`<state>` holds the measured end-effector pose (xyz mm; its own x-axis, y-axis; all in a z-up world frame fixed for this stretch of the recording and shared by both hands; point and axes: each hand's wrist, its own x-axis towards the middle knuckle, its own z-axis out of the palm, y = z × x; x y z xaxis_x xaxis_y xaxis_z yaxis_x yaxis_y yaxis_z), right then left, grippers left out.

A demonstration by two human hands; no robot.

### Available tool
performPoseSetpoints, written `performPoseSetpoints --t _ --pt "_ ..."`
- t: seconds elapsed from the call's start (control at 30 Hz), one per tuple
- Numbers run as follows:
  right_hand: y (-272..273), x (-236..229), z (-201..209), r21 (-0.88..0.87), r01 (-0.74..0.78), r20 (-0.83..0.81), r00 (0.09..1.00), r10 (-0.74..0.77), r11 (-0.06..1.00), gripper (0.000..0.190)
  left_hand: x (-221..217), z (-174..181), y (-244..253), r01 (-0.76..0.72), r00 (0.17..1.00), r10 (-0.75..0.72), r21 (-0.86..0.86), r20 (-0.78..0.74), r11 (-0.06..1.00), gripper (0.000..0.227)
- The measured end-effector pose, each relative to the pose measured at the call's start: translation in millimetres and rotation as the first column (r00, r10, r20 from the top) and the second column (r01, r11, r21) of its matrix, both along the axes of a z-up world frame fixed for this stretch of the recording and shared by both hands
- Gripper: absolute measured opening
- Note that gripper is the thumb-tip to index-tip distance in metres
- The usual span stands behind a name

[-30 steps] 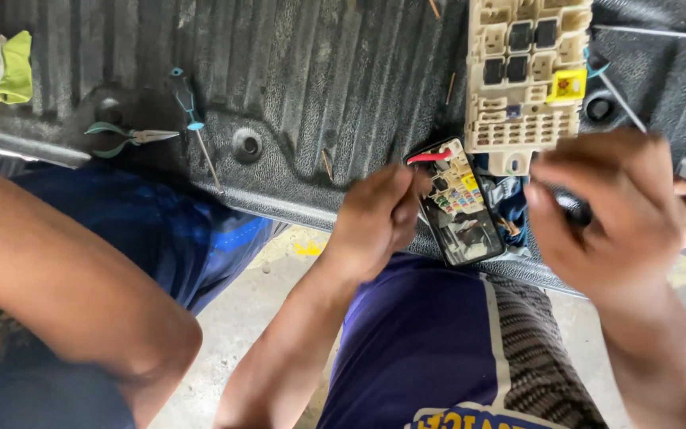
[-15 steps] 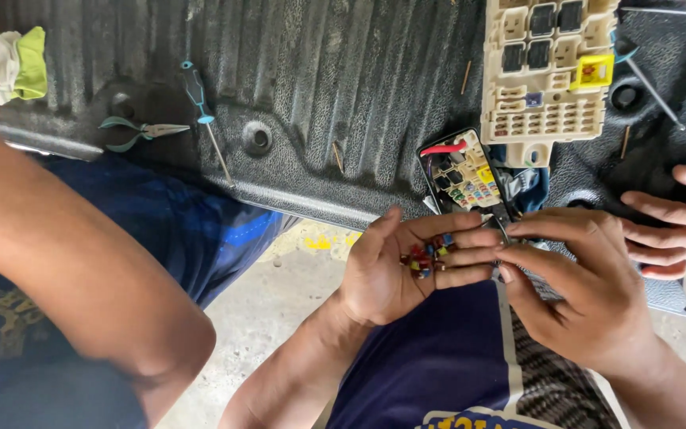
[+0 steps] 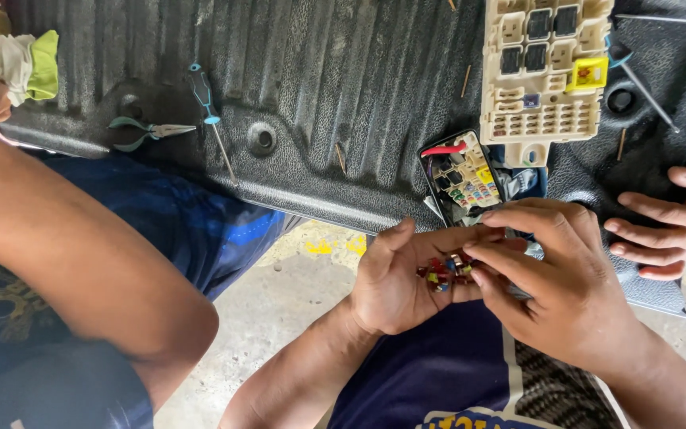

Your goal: Replacing and testing fuses in an automotive fuse box assembly on a truck bed workspace.

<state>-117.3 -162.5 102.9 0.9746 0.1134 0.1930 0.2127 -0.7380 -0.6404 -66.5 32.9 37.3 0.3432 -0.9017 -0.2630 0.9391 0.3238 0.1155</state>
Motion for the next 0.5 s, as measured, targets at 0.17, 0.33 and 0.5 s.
performPoseSetpoints --t 0.17,0.33,0.5 --pt "9.7 -1.5 -0.1 -0.069 0.035 0.044 0.999 -0.032 0.997 0.025 -6.8 -4.0 -2.5 -0.013 1.0 0.013 -0.01 -0.021 1.0 0.098" --pt "16.3 -0.8 -2.9 -0.154 0.067 0.108 0.993 -0.05 0.986 0.024 -18.1 -12.6 -4.7 -0.026 0.998 0.027 0.015 -0.06 1.0 0.096" --pt "11.5 -1.6 -6.8 -0.011 0.035 0.037 0.999 -0.035 0.999 0.022 -13.7 -6.3 -9.5 0.004 1.0 -0.003 0.084 -0.014 0.996 0.088"
